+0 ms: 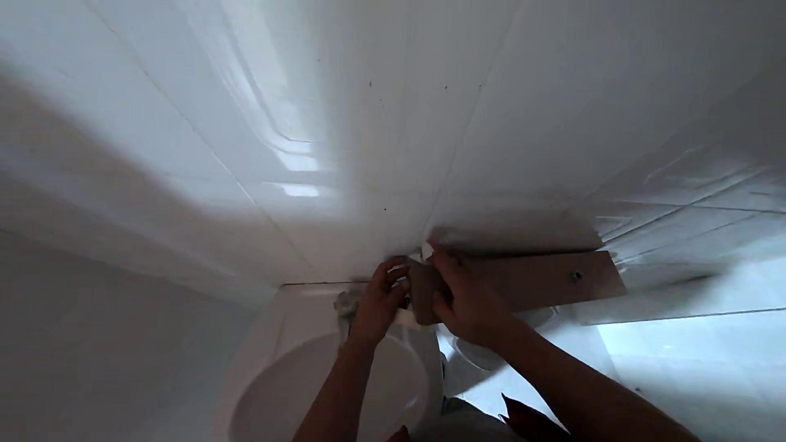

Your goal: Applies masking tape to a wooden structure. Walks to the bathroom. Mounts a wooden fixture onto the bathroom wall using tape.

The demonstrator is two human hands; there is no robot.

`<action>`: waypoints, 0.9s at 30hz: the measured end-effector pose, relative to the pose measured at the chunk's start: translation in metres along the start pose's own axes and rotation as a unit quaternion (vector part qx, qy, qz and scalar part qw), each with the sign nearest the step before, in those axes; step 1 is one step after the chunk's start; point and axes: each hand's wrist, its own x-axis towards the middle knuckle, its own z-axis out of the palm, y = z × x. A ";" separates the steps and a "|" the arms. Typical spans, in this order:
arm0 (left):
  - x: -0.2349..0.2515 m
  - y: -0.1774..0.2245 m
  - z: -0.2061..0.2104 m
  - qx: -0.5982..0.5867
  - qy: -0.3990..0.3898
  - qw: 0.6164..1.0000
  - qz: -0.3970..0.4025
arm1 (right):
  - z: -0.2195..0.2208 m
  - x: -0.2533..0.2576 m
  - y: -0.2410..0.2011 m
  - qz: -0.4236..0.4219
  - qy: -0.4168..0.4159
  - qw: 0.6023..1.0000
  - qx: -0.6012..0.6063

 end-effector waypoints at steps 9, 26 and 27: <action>-0.007 -0.007 0.011 -0.069 0.022 0.996 0.052 | 0.013 0.007 -0.013 -0.063 0.042 0.996 -0.043; -0.008 -0.016 0.017 -0.048 0.020 0.988 0.146 | 0.011 0.012 -0.046 0.057 -0.002 0.993 -0.108; -0.007 -0.015 0.017 -0.042 0.020 0.989 0.143 | 0.010 0.011 -0.046 0.050 -0.003 0.993 -0.105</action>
